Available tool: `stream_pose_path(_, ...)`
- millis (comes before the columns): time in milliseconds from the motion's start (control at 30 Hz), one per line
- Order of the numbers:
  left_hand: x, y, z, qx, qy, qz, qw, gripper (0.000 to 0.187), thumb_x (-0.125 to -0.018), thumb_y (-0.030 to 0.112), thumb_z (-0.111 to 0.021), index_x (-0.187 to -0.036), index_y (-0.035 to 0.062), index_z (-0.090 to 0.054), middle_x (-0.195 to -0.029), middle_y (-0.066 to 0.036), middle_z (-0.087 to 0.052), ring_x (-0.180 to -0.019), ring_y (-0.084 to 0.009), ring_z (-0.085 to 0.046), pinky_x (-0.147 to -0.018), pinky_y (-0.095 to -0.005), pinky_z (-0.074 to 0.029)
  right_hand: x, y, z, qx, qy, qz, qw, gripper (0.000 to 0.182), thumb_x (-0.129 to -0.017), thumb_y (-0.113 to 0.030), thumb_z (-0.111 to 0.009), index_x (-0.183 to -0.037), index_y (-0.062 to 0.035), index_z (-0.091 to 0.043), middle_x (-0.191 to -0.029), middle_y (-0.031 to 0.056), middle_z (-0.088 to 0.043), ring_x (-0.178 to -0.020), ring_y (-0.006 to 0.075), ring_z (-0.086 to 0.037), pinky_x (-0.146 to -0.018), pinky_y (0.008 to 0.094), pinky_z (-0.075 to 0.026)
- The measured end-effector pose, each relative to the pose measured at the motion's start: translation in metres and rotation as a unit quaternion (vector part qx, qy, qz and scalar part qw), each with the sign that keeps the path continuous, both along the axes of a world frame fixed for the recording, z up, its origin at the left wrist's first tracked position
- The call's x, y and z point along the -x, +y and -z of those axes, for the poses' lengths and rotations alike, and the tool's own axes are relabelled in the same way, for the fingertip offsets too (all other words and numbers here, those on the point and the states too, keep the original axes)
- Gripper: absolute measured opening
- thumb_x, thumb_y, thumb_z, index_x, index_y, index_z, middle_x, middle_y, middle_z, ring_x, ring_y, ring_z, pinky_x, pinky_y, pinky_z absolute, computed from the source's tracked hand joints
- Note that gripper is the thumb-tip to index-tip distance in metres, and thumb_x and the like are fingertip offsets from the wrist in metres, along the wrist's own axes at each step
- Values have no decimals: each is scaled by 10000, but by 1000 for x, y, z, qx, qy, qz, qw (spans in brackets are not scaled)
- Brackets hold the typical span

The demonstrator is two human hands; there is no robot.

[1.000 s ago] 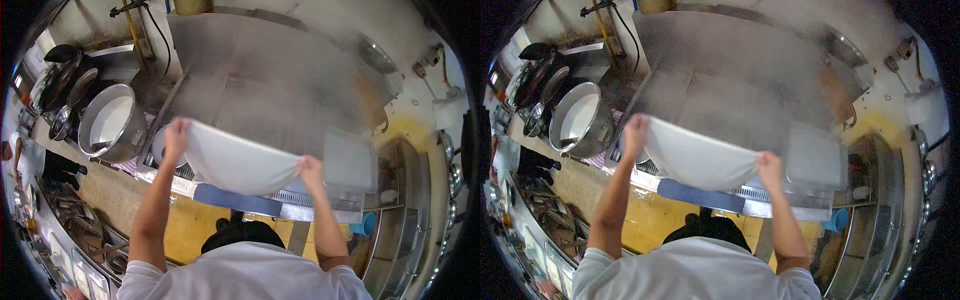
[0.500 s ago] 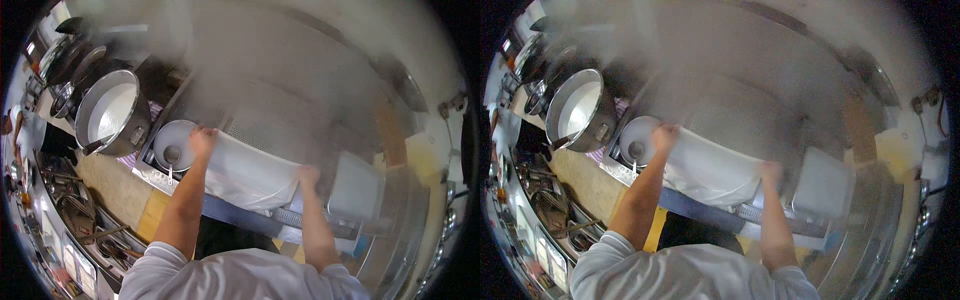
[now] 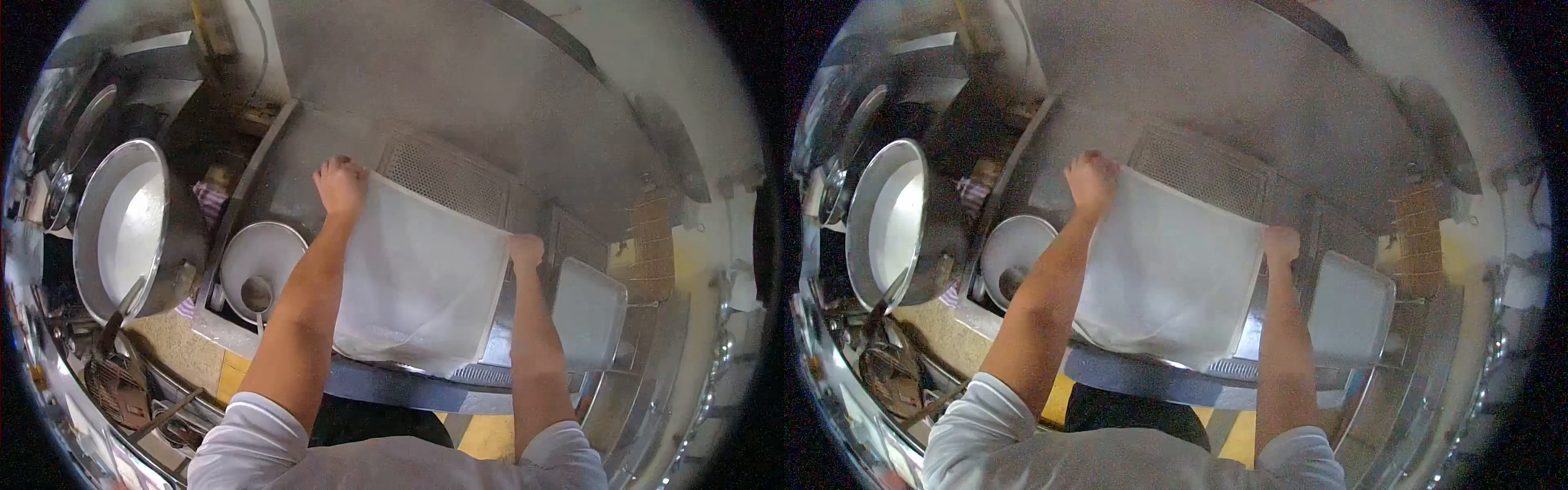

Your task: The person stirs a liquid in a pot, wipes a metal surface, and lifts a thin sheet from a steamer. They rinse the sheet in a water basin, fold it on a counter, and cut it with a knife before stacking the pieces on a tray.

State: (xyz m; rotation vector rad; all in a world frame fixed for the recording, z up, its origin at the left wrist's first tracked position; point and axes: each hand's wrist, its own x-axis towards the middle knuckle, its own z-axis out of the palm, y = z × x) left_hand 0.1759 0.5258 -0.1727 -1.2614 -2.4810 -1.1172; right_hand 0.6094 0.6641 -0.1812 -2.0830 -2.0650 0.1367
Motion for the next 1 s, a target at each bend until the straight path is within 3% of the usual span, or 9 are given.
stream_pose_path(100, 6, 23, 3, -3, -8, 4, 1000, 113, -799, 257, -765, -804, 148, -795, -1113, -33, -689, -1101, -263, -600, -1034, -476, -391, 4, 38, 18, 12, -58, 89, 994, 317, -825, -300, -711, -948, -16, -779, -938, 198, -755, -882, 379, -733, -739, 448, -576)
stream_pose_path(200, 12, 43, 3, -2, -5, 1, 1000, 105, -794, 249, -757, -806, 151, -792, -1110, -21, -692, -1088, -252, -608, -1027, -472, -395, 11, 50, 6, 43, -5, 79, 996, 355, -797, -313, -738, -951, 5, -772, -959, 211, -754, -895, 389, -733, -733, 450, -573)
stream_pose_path(300, 16, 55, 0, -7, -5, 9, 1000, 101, -787, 244, -754, -800, 152, -792, -1114, -16, -695, -1089, -244, -613, -1024, -473, -398, 28, 54, -9, 42, 104, 179, 977, 364, -782, -311, -730, -939, 16, -765, -942, 226, -750, -908, 390, -735, -739, 456, -569)
stream_pose_path(500, 20, 69, 1, 13, -29, 15, 999, 164, -820, 271, -750, -914, 143, -789, -1153, -39, -691, -1147, -252, -601, -1052, -477, -380, 17, 85, 19, 22, -43, 96, 994, 356, -781, -282, -728, -1017, -19, -770, -976, 242, -740, -931, 396, -732, -797, 465, -563)
stream_pose_path(600, 23, 70, 9, -12, -66, 19, 998, 230, -859, 295, -734, -1020, 133, -771, -1190, -72, -677, -1182, -276, -586, -1061, -489, -374, 37, 56, -4, -75, -4, 94, 993, 296, -792, -234, -722, -1008, -37, -771, -921, 201, -755, -893, 355, -736, -827, 425, -564)
stream_pose_path(700, 27, 65, 6, -43, -113, 15, 993, 258, -885, 305, -716, -1068, 127, -755, -1219, -101, -660, -1201, -299, -574, -1061, -497, -374, 43, 44, 8, -52, 151, -46, 986, 322, -867, -306, -705, -1031, -30, -739, -983, 215, -728, -875, 328, -730, -692, 477, -588)
stream_pose_path(800, 33, 56, -4, -48, -109, 18, 993, 248, -886, 282, -702, -1068, 120, -749, -1234, -120, -649, -1209, -311, -567, -1058, -497, -379, 68, 28, -20, 314, 276, 17, 908, 287, -895, -241, -687, -1051, -2, -720, -891, 185, -698, -692, 248, -699, -482, 408, -526)
stream_pose_path(900, 43, 47, -6, -37, -91, 49, 994, 252, -864, 217, -682, -1087, 115, -737, -1231, -127, -647, -1220, -314, -556, -1051, -496, -387, 87, 19, -28, 297, 235, 46, 924, 298, -916, -195, -670, -1128, 14, -668, -835, 146, -673, -604, 179, -643, -375, 353, -432)
stream_pose_path(1000, 60, 41, 5, 26, -63, 132, 989, 297, -840, 148, -649, -1126, 118, -723, -1246, -129, -638, -1241, -322, -538, -1045, -510, -398, 137, -30, -65, 227, 365, 47, 902, 573, -904, -152, -634, -1417, 52, -480, -723, 97, -624, -550, 156, -582, -439, 305, -442)
